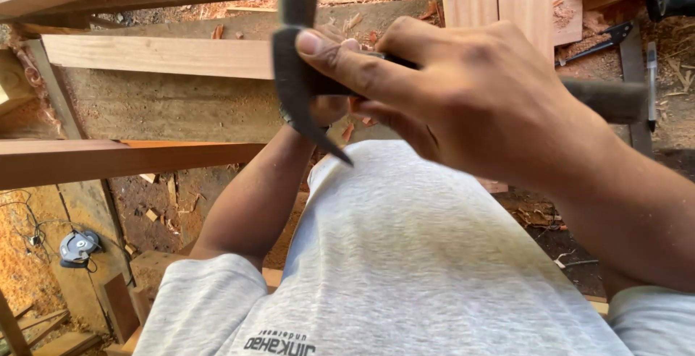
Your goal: The person uses a hammer to strike a chisel, carving a rectangular notch into a piece of wood. They repeatedly reposition the chisel and strike it to remove wood chips and deepen the cut.
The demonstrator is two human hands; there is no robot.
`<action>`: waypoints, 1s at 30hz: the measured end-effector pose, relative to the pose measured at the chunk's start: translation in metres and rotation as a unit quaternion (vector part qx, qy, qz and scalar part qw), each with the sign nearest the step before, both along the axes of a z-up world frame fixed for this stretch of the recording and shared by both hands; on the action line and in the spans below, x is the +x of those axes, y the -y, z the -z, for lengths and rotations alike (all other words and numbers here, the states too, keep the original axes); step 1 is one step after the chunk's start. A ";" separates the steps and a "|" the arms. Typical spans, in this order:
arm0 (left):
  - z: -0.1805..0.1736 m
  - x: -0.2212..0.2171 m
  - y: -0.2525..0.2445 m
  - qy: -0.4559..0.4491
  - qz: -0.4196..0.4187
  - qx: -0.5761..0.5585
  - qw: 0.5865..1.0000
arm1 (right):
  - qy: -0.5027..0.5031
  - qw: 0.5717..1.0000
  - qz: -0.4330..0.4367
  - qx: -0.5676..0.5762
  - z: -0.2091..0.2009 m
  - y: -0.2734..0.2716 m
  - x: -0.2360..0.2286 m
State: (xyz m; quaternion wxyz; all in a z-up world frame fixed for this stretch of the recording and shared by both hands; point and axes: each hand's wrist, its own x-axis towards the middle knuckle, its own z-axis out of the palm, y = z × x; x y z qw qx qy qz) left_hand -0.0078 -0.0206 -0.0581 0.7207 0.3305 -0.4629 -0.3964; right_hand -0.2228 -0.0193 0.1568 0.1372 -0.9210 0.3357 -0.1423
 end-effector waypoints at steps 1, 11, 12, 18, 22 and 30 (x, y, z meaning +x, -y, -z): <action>-0.008 0.001 0.004 0.081 -0.022 -0.020 0.996 | 0.095 0.995 -0.005 -0.001 -0.002 -0.001 -0.001; -0.006 0.018 -0.002 0.421 -0.136 -0.088 0.893 | -0.024 1.000 -0.005 0.013 0.006 0.005 0.001; -0.001 0.018 -0.001 0.419 -0.136 -0.089 0.893 | -0.025 1.000 -0.004 0.012 0.003 0.002 -0.001; 0.009 0.018 -0.005 0.440 -0.167 -0.074 0.879 | 0.207 0.978 0.001 -0.008 0.024 -0.005 0.002; -0.036 -0.005 0.021 0.355 -0.072 0.040 0.931 | -0.010 0.998 0.021 0.051 0.033 0.003 0.003; 0.016 -0.044 0.076 0.428 0.299 0.202 0.828 | 0.174 0.977 0.014 0.123 0.021 -0.006 -0.021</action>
